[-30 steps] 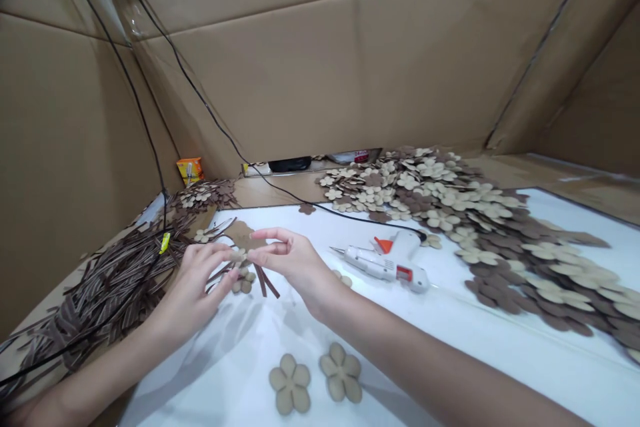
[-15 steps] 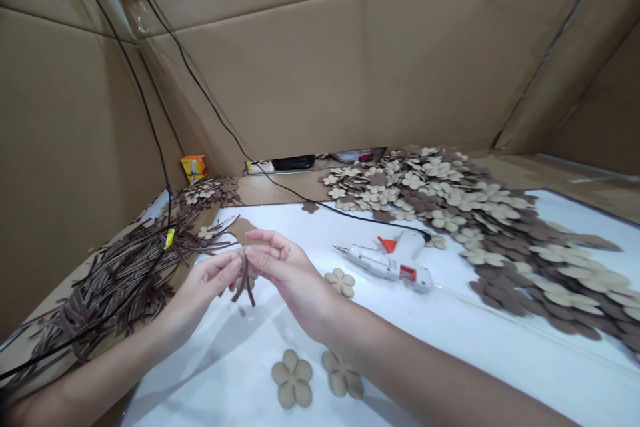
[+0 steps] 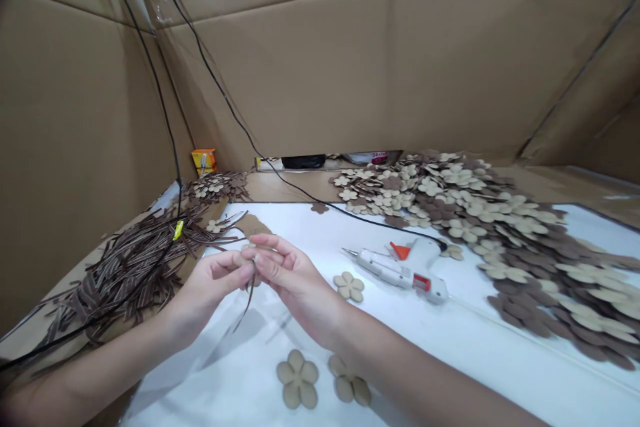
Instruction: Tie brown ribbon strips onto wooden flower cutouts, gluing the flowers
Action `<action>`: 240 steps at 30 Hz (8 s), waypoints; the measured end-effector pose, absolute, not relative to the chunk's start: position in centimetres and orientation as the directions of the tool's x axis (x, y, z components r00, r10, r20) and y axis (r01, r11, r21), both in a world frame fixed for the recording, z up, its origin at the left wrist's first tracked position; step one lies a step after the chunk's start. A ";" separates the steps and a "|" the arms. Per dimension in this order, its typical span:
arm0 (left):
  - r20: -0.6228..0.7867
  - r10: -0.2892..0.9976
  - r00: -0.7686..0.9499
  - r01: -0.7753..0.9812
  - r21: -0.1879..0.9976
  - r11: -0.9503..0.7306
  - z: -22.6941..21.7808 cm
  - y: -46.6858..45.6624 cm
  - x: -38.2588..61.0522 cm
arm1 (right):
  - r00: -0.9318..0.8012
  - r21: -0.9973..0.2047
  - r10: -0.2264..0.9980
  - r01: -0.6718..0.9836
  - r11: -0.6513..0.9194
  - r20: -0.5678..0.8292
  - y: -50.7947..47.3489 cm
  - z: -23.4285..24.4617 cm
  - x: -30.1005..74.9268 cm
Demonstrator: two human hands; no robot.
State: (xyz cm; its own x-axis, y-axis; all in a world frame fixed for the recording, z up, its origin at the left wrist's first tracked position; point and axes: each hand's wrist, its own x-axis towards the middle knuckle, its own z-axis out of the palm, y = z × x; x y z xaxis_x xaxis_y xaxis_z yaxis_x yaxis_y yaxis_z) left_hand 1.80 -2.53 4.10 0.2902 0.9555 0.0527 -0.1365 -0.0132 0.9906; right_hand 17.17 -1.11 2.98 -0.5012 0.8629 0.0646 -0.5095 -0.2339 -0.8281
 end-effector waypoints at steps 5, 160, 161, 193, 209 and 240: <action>0.144 0.973 0.181 0.004 0.989 -0.147 3.8 -2.4 1.6 | -0.389 -0.989 0.918 -0.147 0.023 0.079 -0.9 3.9 17.8; 0.114 0.964 0.241 0.123 0.981 -0.147 3.2 -4.9 2.6 | -0.412 -0.981 0.899 -0.054 -0.187 -0.148 -2.8 4.4 19.2; 0.121 0.963 0.239 0.113 0.982 -0.152 3.2 -5.1 2.7 | -0.405 -0.978 0.904 -0.087 -0.187 -0.137 -3.1 4.3 19.2; 0.140 0.943 0.304 0.183 0.962 -0.201 4.6 -5.9 2.6 | -0.226 -0.991 0.969 -0.063 -0.117 -0.100 -5.9 4.3 19.1; -0.212 0.904 0.371 0.210 0.968 0.140 2.7 -7.5 2.3 | -0.401 -0.762 0.901 0.527 0.375 0.166 -8.7 2.1 22.5; -0.484 0.813 0.324 0.269 0.871 0.411 2.1 -8.3 4.3 | -0.448 -0.669 0.894 0.658 0.345 0.021 -8.9 2.9 21.9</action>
